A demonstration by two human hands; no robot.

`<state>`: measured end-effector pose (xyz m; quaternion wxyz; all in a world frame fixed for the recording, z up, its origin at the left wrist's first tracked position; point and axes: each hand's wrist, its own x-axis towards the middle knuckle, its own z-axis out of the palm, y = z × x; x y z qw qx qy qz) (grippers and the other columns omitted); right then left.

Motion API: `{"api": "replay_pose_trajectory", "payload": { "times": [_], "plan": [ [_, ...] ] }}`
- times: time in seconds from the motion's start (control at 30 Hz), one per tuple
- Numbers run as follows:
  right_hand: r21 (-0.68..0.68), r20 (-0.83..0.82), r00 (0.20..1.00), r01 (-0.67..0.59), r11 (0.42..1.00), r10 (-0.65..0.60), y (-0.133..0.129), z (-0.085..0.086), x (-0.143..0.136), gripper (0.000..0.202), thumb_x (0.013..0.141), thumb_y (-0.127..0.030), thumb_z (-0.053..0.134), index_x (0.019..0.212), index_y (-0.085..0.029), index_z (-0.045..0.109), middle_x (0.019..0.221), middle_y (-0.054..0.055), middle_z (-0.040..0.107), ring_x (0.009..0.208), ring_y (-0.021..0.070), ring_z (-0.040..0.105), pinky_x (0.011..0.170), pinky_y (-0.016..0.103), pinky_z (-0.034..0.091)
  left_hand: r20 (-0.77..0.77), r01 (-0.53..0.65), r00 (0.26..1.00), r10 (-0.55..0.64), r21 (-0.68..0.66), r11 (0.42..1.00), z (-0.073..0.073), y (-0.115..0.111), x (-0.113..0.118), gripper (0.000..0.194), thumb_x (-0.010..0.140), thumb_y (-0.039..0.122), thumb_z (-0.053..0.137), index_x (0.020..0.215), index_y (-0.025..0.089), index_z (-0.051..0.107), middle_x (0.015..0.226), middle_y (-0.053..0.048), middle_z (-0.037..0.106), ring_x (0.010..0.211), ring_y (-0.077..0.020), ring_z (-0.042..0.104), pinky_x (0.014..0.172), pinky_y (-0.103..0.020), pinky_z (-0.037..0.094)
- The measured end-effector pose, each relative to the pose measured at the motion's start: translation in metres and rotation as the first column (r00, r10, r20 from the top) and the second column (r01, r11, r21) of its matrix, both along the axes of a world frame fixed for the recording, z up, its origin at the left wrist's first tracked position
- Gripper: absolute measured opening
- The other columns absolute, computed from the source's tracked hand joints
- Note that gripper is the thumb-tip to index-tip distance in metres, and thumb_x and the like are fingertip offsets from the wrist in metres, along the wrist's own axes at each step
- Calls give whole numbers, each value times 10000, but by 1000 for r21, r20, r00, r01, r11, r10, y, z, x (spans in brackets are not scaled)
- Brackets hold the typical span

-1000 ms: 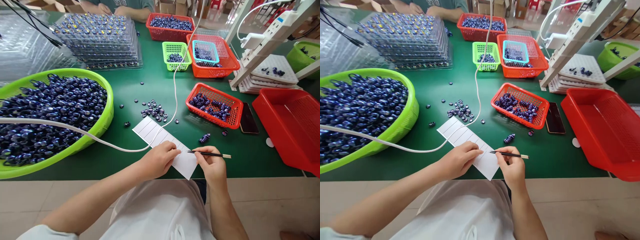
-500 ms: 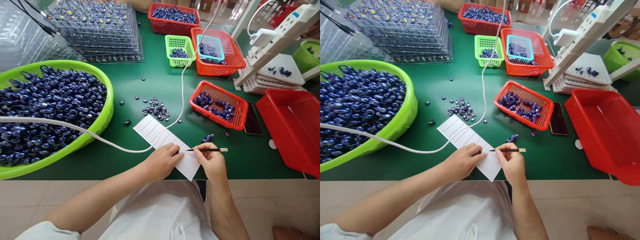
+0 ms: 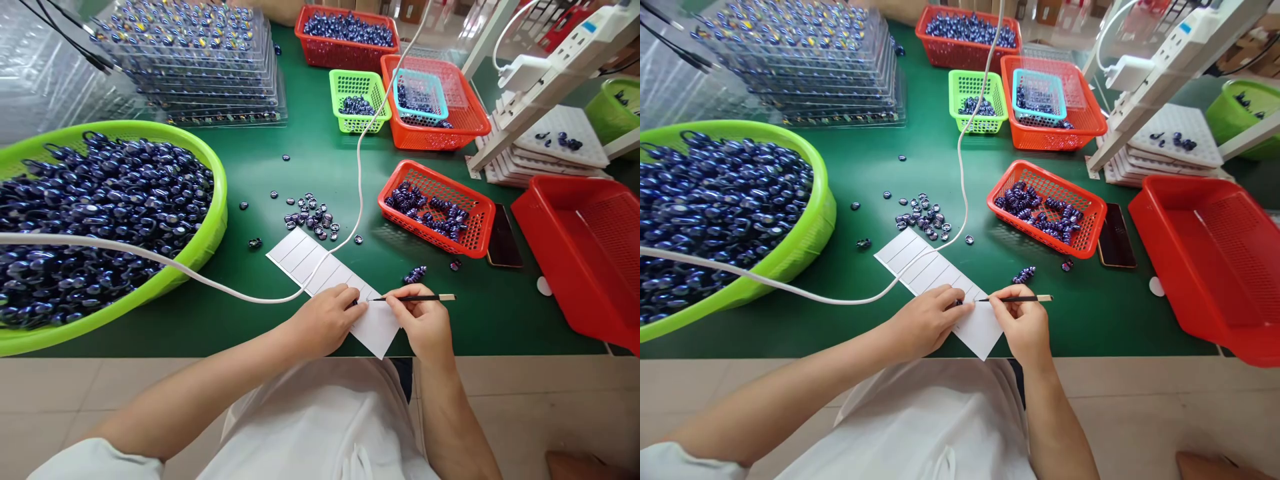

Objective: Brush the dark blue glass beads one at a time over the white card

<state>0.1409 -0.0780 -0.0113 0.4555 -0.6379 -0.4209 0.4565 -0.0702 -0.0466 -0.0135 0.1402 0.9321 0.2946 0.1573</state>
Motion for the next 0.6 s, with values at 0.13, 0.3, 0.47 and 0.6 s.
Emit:
{"api": "replay_pose_trajectory", "payload": {
  "times": [0.13,0.3,0.47,0.6],
  "plan": [
    [28,-87,996,38,999,-35,-3,2,1,266,776,-405,810,830,-198,652,818,46,758,553,123,612,468,229,462,54,-2,999,3,-13,1000,-3,0,-2,303,921,91,433,1121,131,657,1012,-137,636,809,-221,550,699,-348,538],
    [67,-89,990,113,991,-107,-8,2,1,255,778,-389,807,853,-196,659,856,59,763,581,127,619,485,232,486,138,-12,990,19,-57,998,-6,1,-5,289,938,103,439,1128,145,653,1037,-144,640,866,-221,581,739,-348,550],
    [5,-1,999,-38,999,38,-6,0,2,270,815,-448,771,896,-211,673,791,38,737,573,141,606,503,255,486,113,-16,993,22,-54,998,-6,1,-4,282,916,94,451,1084,157,668,1032,-141,643,870,-224,591,741,-355,556],
    [-18,-7,997,-79,997,79,-1,-2,4,305,814,-495,762,884,-219,654,737,21,709,577,151,603,487,250,460,100,-17,995,21,-44,999,-5,0,-4,298,910,91,450,1102,154,669,1031,-140,642,865,-224,586,738,-351,555]
  ]
}}
